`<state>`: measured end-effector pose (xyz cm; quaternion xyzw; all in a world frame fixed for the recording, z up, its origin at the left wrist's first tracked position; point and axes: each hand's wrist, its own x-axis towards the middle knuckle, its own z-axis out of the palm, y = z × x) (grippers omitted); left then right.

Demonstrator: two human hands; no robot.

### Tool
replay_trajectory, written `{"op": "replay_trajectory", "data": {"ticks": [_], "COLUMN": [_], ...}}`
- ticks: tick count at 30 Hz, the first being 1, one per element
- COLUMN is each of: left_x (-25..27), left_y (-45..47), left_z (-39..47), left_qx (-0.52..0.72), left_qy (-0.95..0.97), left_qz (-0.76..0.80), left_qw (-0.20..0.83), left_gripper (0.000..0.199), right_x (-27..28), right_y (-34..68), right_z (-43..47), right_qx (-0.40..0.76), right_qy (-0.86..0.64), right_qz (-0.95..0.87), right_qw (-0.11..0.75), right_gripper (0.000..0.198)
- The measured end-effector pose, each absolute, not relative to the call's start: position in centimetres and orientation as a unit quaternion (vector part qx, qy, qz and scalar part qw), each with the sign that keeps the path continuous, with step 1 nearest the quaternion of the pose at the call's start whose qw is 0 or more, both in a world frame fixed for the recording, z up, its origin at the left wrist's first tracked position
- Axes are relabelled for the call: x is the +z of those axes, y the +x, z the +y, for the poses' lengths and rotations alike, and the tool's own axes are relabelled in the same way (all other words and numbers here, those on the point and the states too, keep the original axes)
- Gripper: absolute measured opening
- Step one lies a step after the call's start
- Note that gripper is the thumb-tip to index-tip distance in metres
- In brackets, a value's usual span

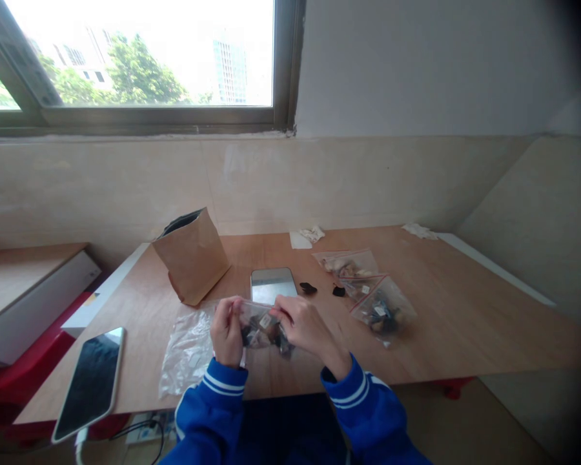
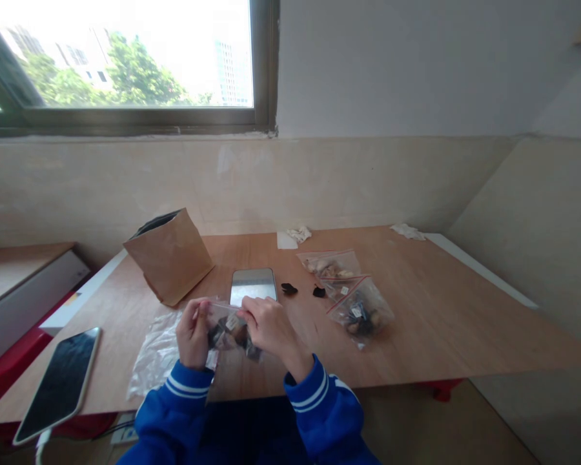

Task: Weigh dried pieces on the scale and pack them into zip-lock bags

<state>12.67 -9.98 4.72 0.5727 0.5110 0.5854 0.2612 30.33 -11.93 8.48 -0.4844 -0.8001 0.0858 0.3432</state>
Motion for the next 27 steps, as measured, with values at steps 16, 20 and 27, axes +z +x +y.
{"op": "replay_trajectory", "data": {"ticks": [16, 20, 27], "left_x": [5.5, 5.5, 5.0], "left_y": [12.9, 14.0, 15.7], "left_z": [-9.3, -9.5, -9.4], "left_qx": [0.597, 0.629, 0.581], "left_qy": [0.545, 0.480, 0.444], "left_qz": [0.524, 0.533, 0.516], "left_qw": [0.269, 0.300, 0.446], "left_gripper": [0.033, 0.034, 0.046], "right_x": [6.6, 5.7, 4.8], "right_y": [33.7, 34.4, 34.6], "right_z": [-10.7, -11.3, -10.3], "right_qx": [0.191, 0.326, 0.426], "right_qy": [-0.485, -0.498, -0.502], "right_qz": [-0.739, -0.649, -0.512], "right_qw": [0.426, 0.473, 0.552], "right_gripper": [0.026, 0.040, 0.043]}}
